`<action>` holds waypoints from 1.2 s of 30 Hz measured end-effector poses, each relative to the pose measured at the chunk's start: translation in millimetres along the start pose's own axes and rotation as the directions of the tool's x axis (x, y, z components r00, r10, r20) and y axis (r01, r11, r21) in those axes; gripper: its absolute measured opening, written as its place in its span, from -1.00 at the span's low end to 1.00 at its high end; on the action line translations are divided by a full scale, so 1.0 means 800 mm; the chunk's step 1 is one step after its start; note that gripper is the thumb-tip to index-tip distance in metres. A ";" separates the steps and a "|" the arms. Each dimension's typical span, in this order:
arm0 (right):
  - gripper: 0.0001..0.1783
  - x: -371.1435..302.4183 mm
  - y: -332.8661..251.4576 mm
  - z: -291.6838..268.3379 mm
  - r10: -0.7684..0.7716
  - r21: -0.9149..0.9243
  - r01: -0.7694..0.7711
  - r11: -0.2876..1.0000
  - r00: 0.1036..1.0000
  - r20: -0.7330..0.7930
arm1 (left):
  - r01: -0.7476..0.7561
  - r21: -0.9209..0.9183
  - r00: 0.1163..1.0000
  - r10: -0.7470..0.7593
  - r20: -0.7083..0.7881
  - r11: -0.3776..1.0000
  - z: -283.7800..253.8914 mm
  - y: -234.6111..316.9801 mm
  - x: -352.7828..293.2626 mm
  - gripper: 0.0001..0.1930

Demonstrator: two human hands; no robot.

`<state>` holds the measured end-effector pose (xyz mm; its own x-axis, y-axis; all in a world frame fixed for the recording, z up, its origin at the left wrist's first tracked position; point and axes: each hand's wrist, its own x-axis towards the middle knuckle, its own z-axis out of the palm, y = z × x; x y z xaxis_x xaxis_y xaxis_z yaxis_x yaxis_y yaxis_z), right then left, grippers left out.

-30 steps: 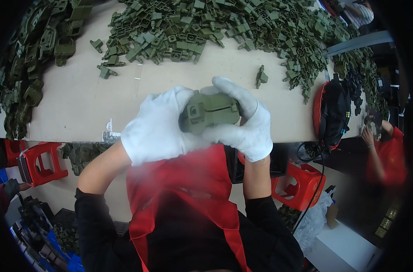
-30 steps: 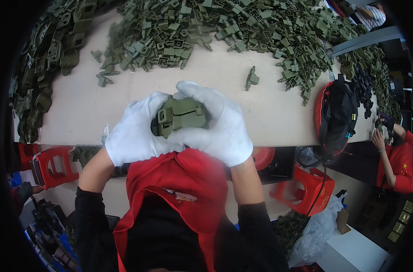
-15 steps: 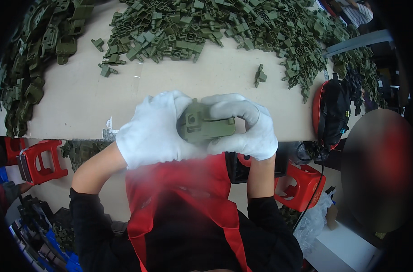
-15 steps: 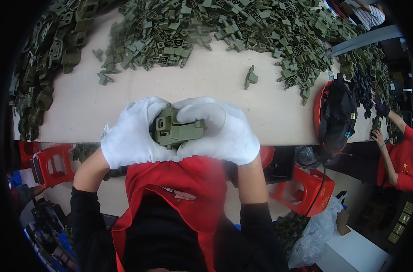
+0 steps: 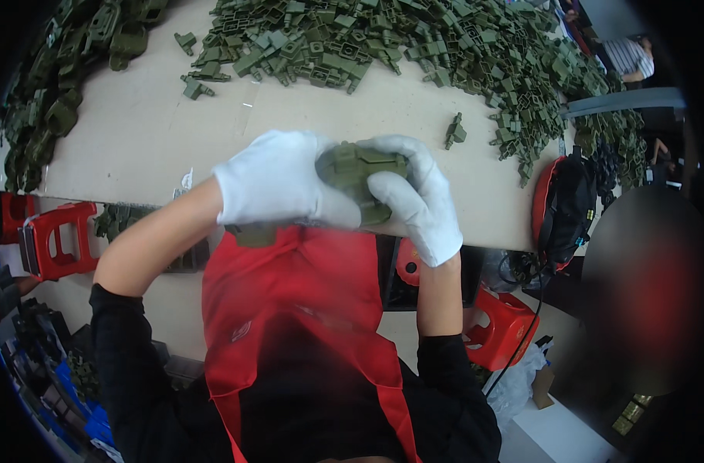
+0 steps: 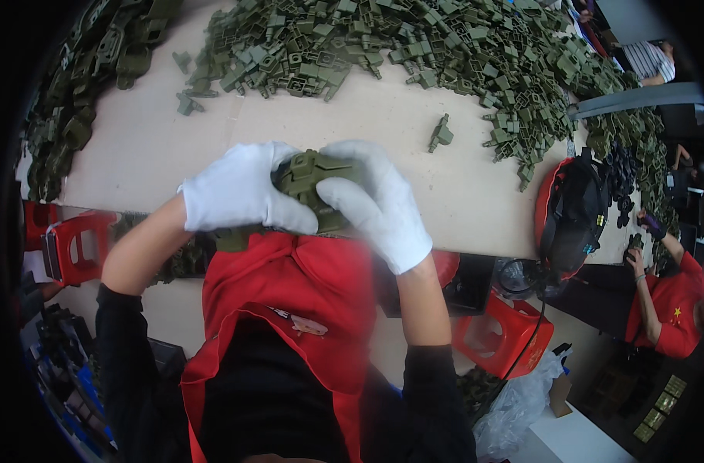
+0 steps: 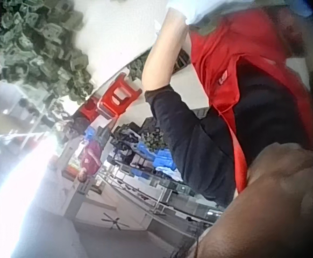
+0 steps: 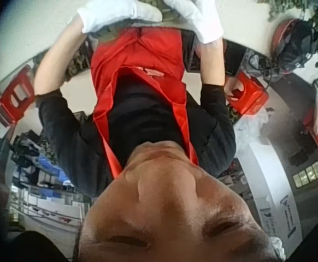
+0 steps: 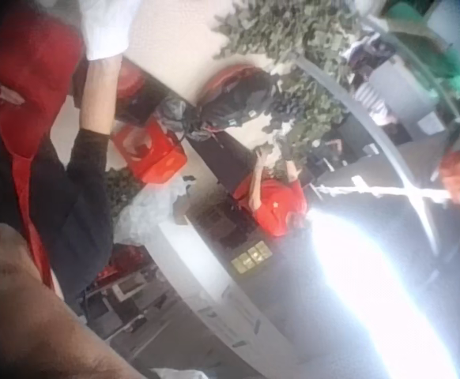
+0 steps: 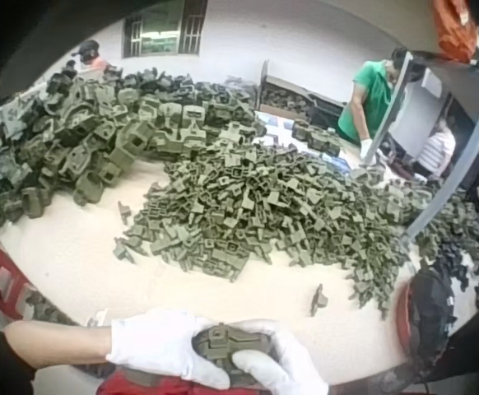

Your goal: Assembling green plastic toy car or vehicle components at a factory workbench.

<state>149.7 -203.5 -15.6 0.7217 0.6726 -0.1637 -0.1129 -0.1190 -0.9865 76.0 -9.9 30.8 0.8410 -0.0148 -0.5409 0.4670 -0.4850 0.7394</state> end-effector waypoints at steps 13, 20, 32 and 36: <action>-0.43 0.013 0.026 -0.009 0.022 0.067 -0.020 0.998 0.999 -0.024 | -0.116 -0.149 0.987 0.130 0.090 0.982 0.004 -0.003 0.049 -0.28; -0.26 0.009 0.020 -0.002 0.085 -0.010 -0.086 0.996 0.993 -0.078 | -0.216 0.070 0.966 0.203 0.160 0.974 0.011 -0.006 0.061 -0.24; -0.17 -0.024 0.025 -0.035 -0.382 0.071 0.375 0.924 0.913 0.147 | -0.298 0.371 0.882 0.402 -0.245 0.880 0.061 0.004 -0.028 -0.10; -0.28 -0.022 0.037 -0.032 -0.406 0.217 0.374 0.902 0.904 0.130 | -0.268 0.260 0.913 0.331 -0.240 0.928 0.062 0.007 -0.034 -0.12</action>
<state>151.3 -237.5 -42.1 0.6096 0.7517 0.2516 0.0203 0.3025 -0.9529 42.3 -55.7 29.6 0.9876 0.0358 -0.1531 0.1371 -0.6734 0.7264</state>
